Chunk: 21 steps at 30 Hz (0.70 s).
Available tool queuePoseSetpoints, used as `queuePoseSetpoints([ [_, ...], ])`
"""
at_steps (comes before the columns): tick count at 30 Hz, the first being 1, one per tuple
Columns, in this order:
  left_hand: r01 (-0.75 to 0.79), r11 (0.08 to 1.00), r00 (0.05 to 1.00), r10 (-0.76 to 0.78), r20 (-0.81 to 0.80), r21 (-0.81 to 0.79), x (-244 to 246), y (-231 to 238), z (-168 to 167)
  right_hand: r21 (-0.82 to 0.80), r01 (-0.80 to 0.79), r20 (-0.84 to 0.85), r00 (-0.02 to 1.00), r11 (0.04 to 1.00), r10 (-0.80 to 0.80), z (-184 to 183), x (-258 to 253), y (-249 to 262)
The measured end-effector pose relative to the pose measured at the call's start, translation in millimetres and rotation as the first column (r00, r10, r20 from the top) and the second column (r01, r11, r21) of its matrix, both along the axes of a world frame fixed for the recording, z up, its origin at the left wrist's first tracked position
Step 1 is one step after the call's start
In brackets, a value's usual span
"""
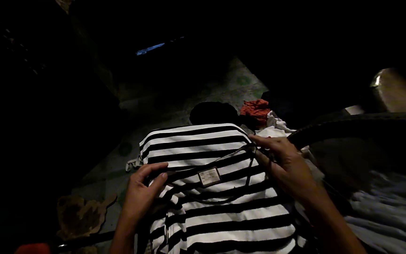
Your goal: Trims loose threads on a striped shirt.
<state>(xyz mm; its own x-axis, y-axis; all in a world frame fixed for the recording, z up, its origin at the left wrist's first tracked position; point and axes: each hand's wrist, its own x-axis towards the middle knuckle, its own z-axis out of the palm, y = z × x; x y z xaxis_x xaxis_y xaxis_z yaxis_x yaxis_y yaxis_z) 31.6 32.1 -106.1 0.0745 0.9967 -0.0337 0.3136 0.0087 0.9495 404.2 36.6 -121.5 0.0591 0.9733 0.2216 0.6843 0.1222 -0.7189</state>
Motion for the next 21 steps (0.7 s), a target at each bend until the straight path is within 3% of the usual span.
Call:
queuePoseSetpoints([
  [7, -0.048, 0.998, 0.994, 0.052, 0.094, -0.035, 0, 1, 0, -0.012, 0.040, -0.271, 0.962, 0.999, -0.042, -9, -2, 4],
  [9, -0.060, 0.996, 0.990, 0.067, 0.122, -0.064, 1, 0, 2, 0.005, 0.083, -0.189, 0.979, 0.997, -0.080, -1, -5, 1],
  [12, -0.043, 0.999, 0.988, 0.043, 0.151, -0.004, 4, -6, 5, 0.180, 0.062, 0.028, 0.997, 0.982, -0.068, 29, -20, -5],
  [15, 0.010, 0.996, 0.975, -0.031, 0.220, 0.093, 14, -14, 9, 0.229, -0.070, 0.031, 0.997, 0.971, 0.065, 50, -57, -10],
  [19, 0.046, 0.990, 0.961, -0.080, 0.264, 0.133, 28, -22, 19, 0.044, -0.356, -0.062, 0.931, 0.933, 0.358, 37, -109, -13],
  [21, 0.047, 0.992, 0.959, -0.078, 0.271, 0.120, 32, -26, 24, 0.030, -0.423, -0.084, 0.902, 0.906, 0.424, 30, -125, -13],
])
